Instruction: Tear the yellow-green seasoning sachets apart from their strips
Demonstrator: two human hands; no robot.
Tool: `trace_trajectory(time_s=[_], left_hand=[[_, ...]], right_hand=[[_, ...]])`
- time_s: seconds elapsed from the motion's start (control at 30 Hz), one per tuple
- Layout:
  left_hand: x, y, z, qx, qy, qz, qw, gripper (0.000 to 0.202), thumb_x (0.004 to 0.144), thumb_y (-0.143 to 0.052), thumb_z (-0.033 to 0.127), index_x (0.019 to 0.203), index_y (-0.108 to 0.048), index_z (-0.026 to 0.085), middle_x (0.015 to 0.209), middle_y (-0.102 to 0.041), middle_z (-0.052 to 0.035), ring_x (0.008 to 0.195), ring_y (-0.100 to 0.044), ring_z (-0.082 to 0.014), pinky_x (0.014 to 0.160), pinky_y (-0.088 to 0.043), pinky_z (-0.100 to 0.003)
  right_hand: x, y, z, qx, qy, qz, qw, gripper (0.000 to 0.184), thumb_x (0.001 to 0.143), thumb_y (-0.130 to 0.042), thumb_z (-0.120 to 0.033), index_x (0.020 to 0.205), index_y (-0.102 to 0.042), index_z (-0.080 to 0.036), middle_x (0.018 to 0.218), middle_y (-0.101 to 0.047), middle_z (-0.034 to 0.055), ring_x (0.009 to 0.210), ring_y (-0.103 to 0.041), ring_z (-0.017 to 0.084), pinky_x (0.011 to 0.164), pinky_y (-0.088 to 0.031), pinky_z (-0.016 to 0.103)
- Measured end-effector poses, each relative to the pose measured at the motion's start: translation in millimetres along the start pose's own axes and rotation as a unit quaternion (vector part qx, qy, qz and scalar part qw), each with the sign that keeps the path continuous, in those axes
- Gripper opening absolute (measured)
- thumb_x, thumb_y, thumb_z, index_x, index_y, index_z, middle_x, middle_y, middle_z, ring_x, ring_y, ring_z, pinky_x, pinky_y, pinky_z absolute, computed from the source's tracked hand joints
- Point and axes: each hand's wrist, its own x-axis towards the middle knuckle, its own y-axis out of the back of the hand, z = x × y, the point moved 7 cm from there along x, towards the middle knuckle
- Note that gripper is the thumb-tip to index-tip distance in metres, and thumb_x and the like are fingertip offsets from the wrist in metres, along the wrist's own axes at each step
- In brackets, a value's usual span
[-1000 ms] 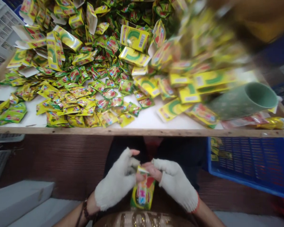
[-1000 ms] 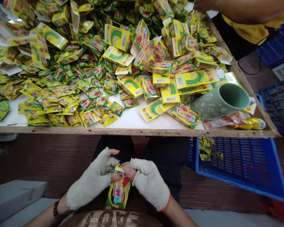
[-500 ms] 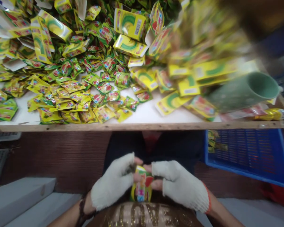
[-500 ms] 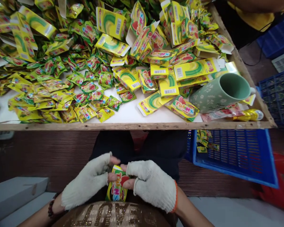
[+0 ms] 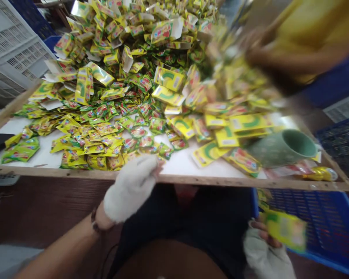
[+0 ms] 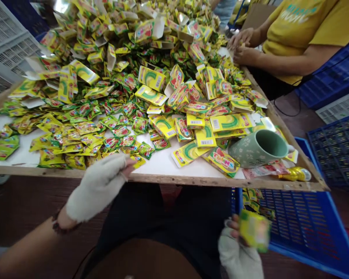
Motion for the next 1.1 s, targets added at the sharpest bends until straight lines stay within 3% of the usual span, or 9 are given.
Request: trace_trajectory(time_s=[0.07,0.13,0.33,0.43,0.57,0.67,0.77,0.93,1.1], left_hand=[[29,0.6,-13,0.094,-0.013,-0.02,0.995,0.022,0.089,-0.041,0.014,0.082,-0.062,0.014,0.083,-0.063,-0.0073,0.082,-0.057,-0.0194,0.076,-0.044,-0.032],[54,-9.1,-23,0.174,-0.042,-0.069,0.981,0.02,0.087,-0.043,0.016,0.085,-0.062,0.015,0.085,-0.064,-0.0081,0.084,-0.057,-0.0218,0.077,-0.043,-0.035],[83,-36.3,-32,0.258,-0.09,-0.196,0.942,0.013,0.077,-0.056,0.024,0.086,-0.063,0.018,0.089,-0.067,-0.0089,0.084,-0.06,-0.0258,0.07,-0.04,-0.036],[81,-30.6,-24,0.206,-0.094,-0.188,0.956,0.006,0.075,-0.056,0.021,0.078,-0.061,0.019,0.085,-0.066,-0.0059,0.082,-0.059,-0.0233,0.069,-0.038,-0.034],[71,-17.2,-6,0.079,-0.07,-0.152,0.983,0.004,0.078,-0.053,0.017,0.08,-0.055,0.02,0.078,-0.061,-0.0002,0.073,-0.055,-0.0161,0.064,-0.038,-0.027],[64,-6.2,-2,0.039,-0.025,-0.123,0.991,0.013,0.078,-0.054,0.017,0.091,-0.054,0.02,0.083,-0.061,0.0001,0.074,-0.056,-0.015,0.065,-0.039,-0.025],[54,2.2,-18,0.094,0.043,-0.122,0.987,0.015,0.08,-0.054,0.021,0.094,-0.057,0.02,0.078,-0.061,0.0,0.07,-0.056,-0.0164,0.063,-0.039,-0.027],[35,-15.1,-50,0.239,0.048,-0.224,0.943,0.014,0.084,-0.05,0.023,0.083,-0.063,0.019,0.079,-0.062,-0.006,0.075,-0.06,-0.0225,0.067,-0.042,-0.032],[46,-30.3,-55,0.25,0.009,-0.167,0.954,0.023,0.077,-0.063,0.028,0.097,-0.064,0.018,0.099,-0.061,-0.011,0.089,-0.059,-0.0267,0.074,-0.045,-0.036]], right_hand=[[2,25,-7,0.048,0.002,0.018,0.999,0.04,0.069,-0.064,-0.069,0.089,-0.074,-0.036,0.068,-0.063,0.003,0.049,-0.055,0.014,0.043,-0.049,0.027],[3,21,-5,0.099,-0.036,-0.006,0.994,0.045,0.067,-0.067,-0.068,0.097,-0.072,-0.035,0.074,-0.064,0.002,0.055,-0.058,0.012,0.051,-0.053,0.025],[-5,-110,-4,0.035,-0.108,-0.224,0.968,0.047,0.063,-0.075,-0.062,0.096,-0.07,-0.028,0.083,-0.067,0.004,0.07,-0.065,0.015,0.061,-0.053,0.027],[-1,-180,-29,-0.16,0.038,-0.282,0.945,0.048,0.066,-0.074,-0.059,0.096,-0.068,-0.022,0.08,-0.067,0.0055,0.06,-0.062,0.016,0.05,-0.046,0.025],[15,-250,-69,-0.402,0.289,-0.192,0.847,0.031,0.079,-0.064,-0.037,0.105,-0.063,-0.019,0.083,-0.064,0.0043,0.065,-0.057,0.015,0.058,-0.046,0.027],[26,-290,-66,-0.484,0.322,-0.244,0.776,0.021,0.079,-0.059,-0.028,0.096,-0.064,-0.018,0.076,-0.063,0.0017,0.068,-0.056,0.016,0.062,-0.045,0.027],[37,-297,-55,-0.503,0.293,-0.256,0.772,0.012,0.08,-0.053,-0.026,0.074,-0.06,-0.019,0.062,-0.058,-0.0013,0.057,-0.054,0.014,0.055,-0.042,0.025],[48,-273,-50,-0.416,0.215,-0.203,0.86,0.022,0.08,-0.053,-0.031,0.095,-0.06,-0.017,0.067,-0.062,-0.0002,0.055,-0.056,0.014,0.052,-0.043,0.025],[46,-277,-54,-0.48,0.27,-0.23,0.802,0.017,0.076,-0.058,-0.027,0.085,-0.067,-0.017,0.075,-0.064,0.0011,0.071,-0.056,0.017,0.066,-0.044,0.028]])
